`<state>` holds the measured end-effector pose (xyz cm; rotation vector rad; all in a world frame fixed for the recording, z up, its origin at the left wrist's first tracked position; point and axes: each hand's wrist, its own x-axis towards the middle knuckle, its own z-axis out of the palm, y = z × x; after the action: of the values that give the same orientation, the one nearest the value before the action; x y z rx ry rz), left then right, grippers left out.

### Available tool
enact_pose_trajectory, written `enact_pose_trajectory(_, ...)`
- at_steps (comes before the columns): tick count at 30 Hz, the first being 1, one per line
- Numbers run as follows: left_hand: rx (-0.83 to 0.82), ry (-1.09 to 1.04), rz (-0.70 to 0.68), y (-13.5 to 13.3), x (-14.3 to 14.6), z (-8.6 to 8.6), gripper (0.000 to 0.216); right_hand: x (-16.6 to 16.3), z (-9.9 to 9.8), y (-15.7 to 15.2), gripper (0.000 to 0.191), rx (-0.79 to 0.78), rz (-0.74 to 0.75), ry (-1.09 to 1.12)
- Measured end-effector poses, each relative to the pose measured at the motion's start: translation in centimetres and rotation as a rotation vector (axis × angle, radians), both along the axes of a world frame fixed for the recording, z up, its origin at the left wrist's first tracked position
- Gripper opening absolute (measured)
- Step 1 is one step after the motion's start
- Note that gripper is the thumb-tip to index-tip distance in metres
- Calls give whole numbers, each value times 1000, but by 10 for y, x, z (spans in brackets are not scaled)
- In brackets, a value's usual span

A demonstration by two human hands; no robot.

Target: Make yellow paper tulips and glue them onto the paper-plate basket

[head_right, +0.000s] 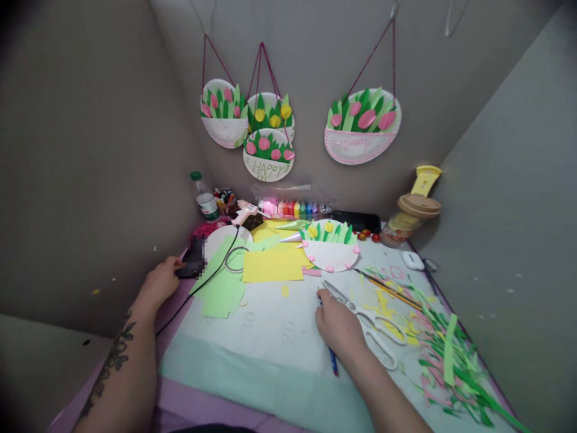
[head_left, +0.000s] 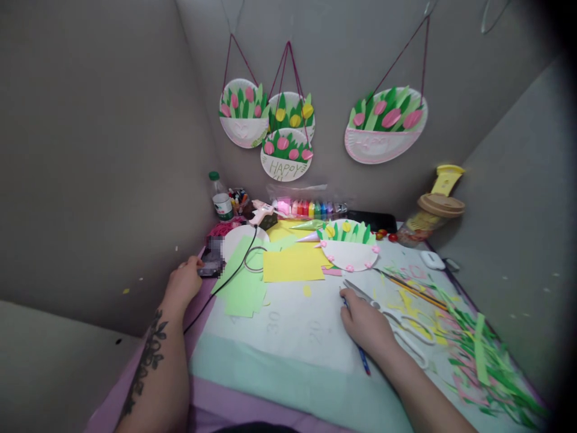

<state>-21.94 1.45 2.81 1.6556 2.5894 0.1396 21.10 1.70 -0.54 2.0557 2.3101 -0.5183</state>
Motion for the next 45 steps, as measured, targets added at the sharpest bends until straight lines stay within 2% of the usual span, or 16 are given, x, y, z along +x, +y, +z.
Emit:
enact_pose_trajectory(7, 31, -28, 6, 11, -6, -14, 50, 1, -2, 0, 35, 7, 10, 4)
enact_pose_trajectory(16, 95, -33, 20, 3, 1, 0, 44, 2, -5, 1, 34, 25, 14, 3)
enact_pose_trajectory(24, 69, -46, -4, 2, 3, 1, 40, 2, -4, 0, 34, 22, 20, -3)
enact_pose_trajectory(32, 145, -33, -5, 0, 6, 4, 44, 3, -6, 1, 39, 36, 10, 25)
enact_pose_trajectory(35, 224, -51, -11, 1, 7, 2, 40, 8, -7, 0, 39, 108, 12, 215)
enact_pose_trajectory(39, 370, -100, -91, 3, 34, 6, 26, 14, -5, -4, 28, 168, -67, 842)
enact_pose_trajectory(42, 353, -195, -276, 4, 82, 11, 21, 14, -4, -4, 23, 108, -169, 1245)
enact_pose_trajectory(45, 138, -209, -629, 5, 137, 10, 23, 10, -5, -3, 23, 84, -203, 1379)
